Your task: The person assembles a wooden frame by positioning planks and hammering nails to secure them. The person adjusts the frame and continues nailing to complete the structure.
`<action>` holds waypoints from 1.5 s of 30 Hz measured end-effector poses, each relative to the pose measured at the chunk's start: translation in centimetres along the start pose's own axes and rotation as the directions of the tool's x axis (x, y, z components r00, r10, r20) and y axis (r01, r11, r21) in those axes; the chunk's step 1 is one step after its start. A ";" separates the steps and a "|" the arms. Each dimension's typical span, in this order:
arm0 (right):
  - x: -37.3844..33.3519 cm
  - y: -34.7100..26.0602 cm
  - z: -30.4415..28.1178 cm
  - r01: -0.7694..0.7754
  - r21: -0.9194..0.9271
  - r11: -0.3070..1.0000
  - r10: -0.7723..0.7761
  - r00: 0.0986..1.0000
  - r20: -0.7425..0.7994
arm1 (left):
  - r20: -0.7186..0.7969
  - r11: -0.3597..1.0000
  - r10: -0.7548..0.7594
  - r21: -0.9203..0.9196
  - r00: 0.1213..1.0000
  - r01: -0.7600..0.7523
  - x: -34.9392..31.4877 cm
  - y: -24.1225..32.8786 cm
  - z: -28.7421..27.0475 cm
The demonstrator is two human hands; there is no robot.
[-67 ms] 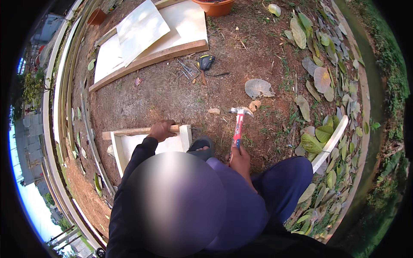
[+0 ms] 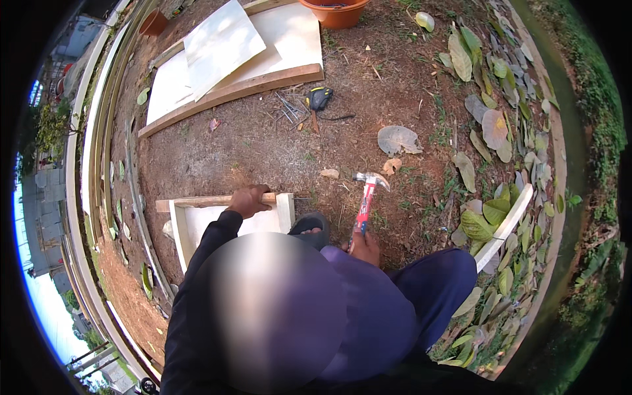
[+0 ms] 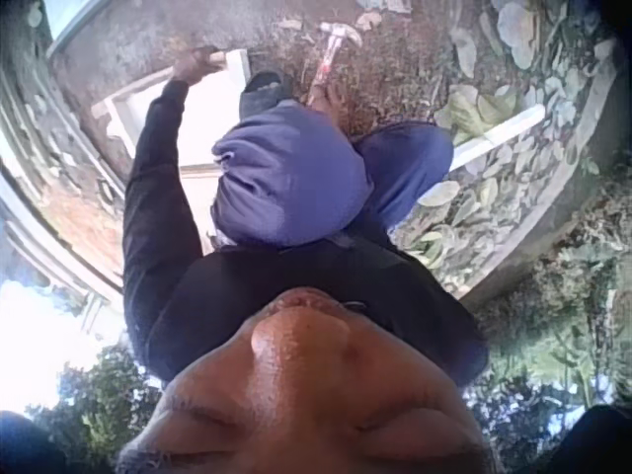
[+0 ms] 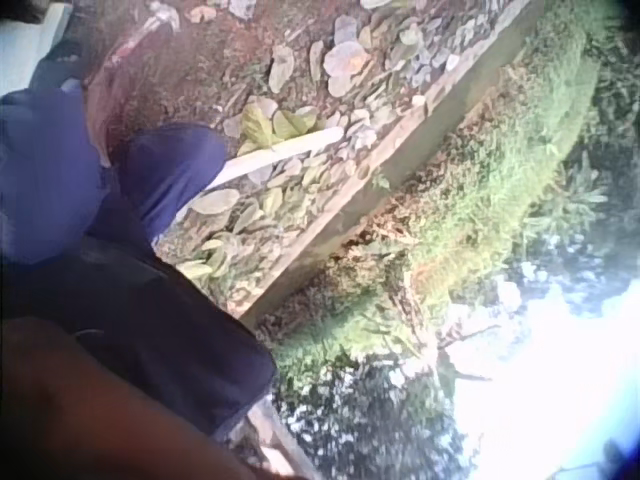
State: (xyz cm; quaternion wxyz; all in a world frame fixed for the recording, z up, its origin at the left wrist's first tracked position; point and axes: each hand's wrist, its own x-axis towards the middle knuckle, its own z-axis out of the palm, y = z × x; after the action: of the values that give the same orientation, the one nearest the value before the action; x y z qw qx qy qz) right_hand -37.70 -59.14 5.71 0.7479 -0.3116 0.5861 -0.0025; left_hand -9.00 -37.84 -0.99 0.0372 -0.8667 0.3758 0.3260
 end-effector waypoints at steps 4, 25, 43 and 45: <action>-0.4 3.7 -2.4 0.251 0.095 0.963 -0.253 0.967 0.013 | -0.032 1.000 0.022 0.002 0.999 -0.022 2.6 1.5 -0.9; -5.1 3.1 2.4 0.040 0.078 0.996 -0.042 0.999 0.028 | 0.129 0.974 0.228 -0.029 0.965 -0.226 1.0 -0.4 -2.0; -2.7 2.7 2.6 -0.282 0.069 0.957 0.276 0.958 0.084 | -0.002 0.952 0.299 -0.061 0.954 -0.298 0.8 -1.5 1.2; -3.2 2.3 3.0 -0.285 0.064 0.956 0.280 0.957 0.081 | -0.002 0.955 0.294 -0.045 0.956 -0.293 1.0 -1.4 1.2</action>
State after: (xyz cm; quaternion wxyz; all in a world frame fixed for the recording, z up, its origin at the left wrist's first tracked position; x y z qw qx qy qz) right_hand -36.97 -54.69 7.79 0.7721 -0.1963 0.5971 0.0935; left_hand -8.18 -37.05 -2.74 -0.0300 -0.8012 0.4928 0.3382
